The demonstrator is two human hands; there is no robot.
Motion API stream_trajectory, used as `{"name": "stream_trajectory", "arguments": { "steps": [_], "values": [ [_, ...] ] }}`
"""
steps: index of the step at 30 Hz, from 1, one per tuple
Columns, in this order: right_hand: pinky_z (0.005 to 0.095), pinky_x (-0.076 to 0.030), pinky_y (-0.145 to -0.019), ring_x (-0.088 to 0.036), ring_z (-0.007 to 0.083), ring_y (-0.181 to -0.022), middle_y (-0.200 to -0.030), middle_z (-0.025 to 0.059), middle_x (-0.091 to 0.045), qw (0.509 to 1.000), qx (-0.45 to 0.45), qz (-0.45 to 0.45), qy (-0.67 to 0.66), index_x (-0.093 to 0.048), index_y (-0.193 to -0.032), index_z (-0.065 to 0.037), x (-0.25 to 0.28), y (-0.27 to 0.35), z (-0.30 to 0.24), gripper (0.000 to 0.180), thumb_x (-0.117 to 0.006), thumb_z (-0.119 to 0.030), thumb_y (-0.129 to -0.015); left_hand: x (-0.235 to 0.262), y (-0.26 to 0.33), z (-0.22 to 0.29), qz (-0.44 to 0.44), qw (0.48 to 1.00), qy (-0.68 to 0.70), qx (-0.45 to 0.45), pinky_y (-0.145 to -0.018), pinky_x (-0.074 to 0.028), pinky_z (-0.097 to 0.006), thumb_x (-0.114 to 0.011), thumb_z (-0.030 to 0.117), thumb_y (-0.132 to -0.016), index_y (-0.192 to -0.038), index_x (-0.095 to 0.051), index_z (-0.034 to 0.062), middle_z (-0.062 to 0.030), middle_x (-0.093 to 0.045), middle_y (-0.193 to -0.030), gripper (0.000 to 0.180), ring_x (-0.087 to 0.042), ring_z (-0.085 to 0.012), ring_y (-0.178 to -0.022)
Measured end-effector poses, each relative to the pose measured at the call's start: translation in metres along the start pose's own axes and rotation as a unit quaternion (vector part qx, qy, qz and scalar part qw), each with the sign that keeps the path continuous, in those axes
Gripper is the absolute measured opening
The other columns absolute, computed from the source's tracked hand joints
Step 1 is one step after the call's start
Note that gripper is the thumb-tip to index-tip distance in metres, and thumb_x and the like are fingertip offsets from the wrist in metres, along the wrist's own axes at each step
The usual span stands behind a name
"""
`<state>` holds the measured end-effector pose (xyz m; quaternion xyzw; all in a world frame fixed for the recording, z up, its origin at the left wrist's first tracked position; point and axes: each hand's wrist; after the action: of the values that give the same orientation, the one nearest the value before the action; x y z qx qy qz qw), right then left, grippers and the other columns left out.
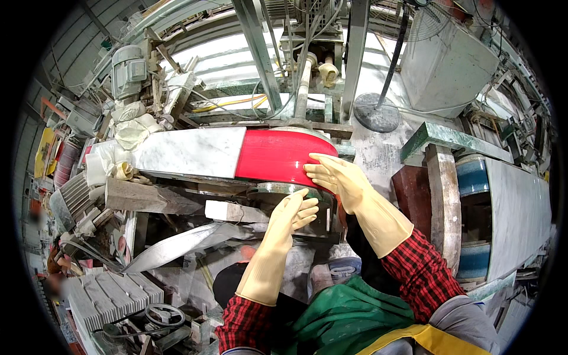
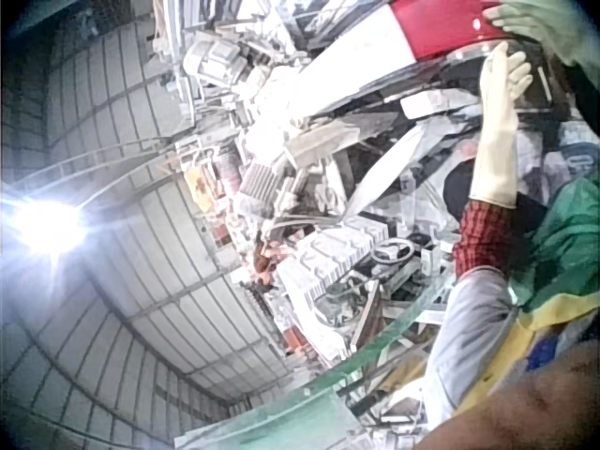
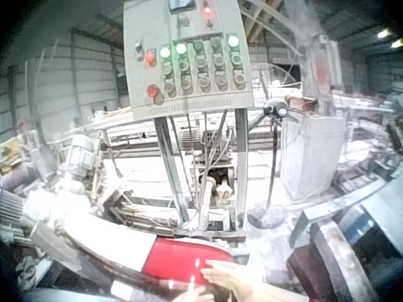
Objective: The person repeatedly picks up rectangular ceramic tiles and presses them against a rotating red polishing wheel to smooth the edges. They handle the tiles one at a time, flipping them to treat different sides, and place them back on a nearby surface after each pass.
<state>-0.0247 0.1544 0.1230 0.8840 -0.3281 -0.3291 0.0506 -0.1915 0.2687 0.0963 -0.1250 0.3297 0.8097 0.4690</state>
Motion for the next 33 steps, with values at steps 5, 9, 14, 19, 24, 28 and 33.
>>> {"name": "stream_trajectory", "arguments": {
  "steps": [5,9,14,19,24,28,33],
  "values": [
    [0.0349,-0.047,-0.103,-0.063,0.0246,-0.112,-0.122,0.0178,-0.065,1.000,0.017,0.000,-0.005,-0.059,-0.127,-0.004,0.0028,0.0000,-0.0016,0.040,-0.059,-0.031,-0.098,-0.0012,0.0010,0.0015,0.004,1.000,0.003,0.003,-0.082,-0.059,-0.031,-0.057,0.032,-0.100,-0.128,-0.055,0.0012,-0.0157,-0.067,-0.111,0.042,-0.070,-0.0196,-0.093],
    [0.0353,-0.046,-0.104,-0.062,0.0248,-0.114,-0.122,0.0186,-0.065,1.000,0.011,0.018,-0.001,-0.059,-0.126,-0.003,-0.0012,0.0012,-0.0056,0.040,-0.060,-0.031,-0.097,-0.0007,0.0007,0.0020,0.003,1.000,0.004,0.005,-0.081,-0.059,-0.031,-0.057,0.031,-0.100,-0.128,-0.054,0.0015,-0.0155,-0.067,-0.112,0.041,-0.070,-0.0195,-0.094],
    [0.0359,-0.045,-0.104,-0.062,0.0259,-0.115,-0.124,0.0189,-0.063,1.000,0.005,0.011,0.002,-0.058,-0.130,-0.001,-0.0037,0.0001,-0.0020,0.042,-0.058,-0.028,-0.098,0.0000,-0.0003,0.0001,-0.006,1.000,0.009,0.000,-0.080,-0.059,-0.030,-0.056,0.031,-0.100,-0.128,-0.054,0.0012,-0.0155,-0.067,-0.111,0.041,-0.070,-0.0196,-0.093],
    [0.0357,-0.045,-0.104,-0.061,0.0258,-0.116,-0.125,0.0192,-0.063,1.000,0.008,0.000,-0.003,-0.057,-0.131,-0.001,-0.0015,-0.0003,-0.0006,0.042,-0.057,-0.028,-0.099,0.0002,0.0005,0.0004,-0.002,1.000,0.005,-0.001,-0.080,-0.059,-0.030,-0.057,0.032,-0.100,-0.129,-0.053,0.0011,-0.0154,-0.067,-0.110,0.042,-0.070,-0.0198,-0.092],
    [0.0356,-0.045,-0.105,-0.061,0.0265,-0.117,-0.127,0.0200,-0.062,1.000,0.005,-0.001,-0.001,-0.056,-0.132,-0.001,-0.0004,-0.0010,0.0004,0.043,-0.057,-0.029,-0.099,0.0005,0.0013,0.0007,-0.002,1.000,0.007,-0.003,-0.081,-0.059,-0.030,-0.057,0.032,-0.100,-0.128,-0.053,0.0004,-0.0161,-0.067,-0.110,0.042,-0.070,-0.0199,-0.091],
    [0.0339,-0.048,-0.101,-0.064,0.0240,-0.111,-0.121,0.0186,-0.066,1.000,0.015,0.015,-0.008,-0.059,-0.128,-0.003,-0.0017,0.0009,-0.0041,0.040,-0.060,-0.028,-0.097,0.0005,0.0026,0.0015,-0.006,1.000,0.009,-0.010,-0.082,-0.059,-0.030,-0.057,0.032,-0.100,-0.129,-0.053,0.0003,-0.0161,-0.067,-0.110,0.043,-0.070,-0.0200,-0.092],
    [0.0344,-0.047,-0.102,-0.063,0.0244,-0.112,-0.122,0.0187,-0.065,1.000,0.019,0.004,-0.014,-0.059,-0.128,-0.003,0.0037,-0.0019,-0.0016,0.040,-0.061,-0.028,-0.097,0.0000,0.0027,0.0019,-0.012,1.000,0.006,-0.009,-0.082,-0.059,-0.030,-0.057,0.032,-0.100,-0.131,-0.052,0.0000,-0.0163,-0.067,-0.112,0.044,-0.070,-0.0200,-0.093]
  ]
}}
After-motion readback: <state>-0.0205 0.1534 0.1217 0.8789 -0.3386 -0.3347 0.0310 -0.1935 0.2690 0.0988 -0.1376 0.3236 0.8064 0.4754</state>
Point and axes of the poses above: each hand's wrist, its own y-axis away from the middle knuckle, its own x-axis out of the back of the hand, z = x × y
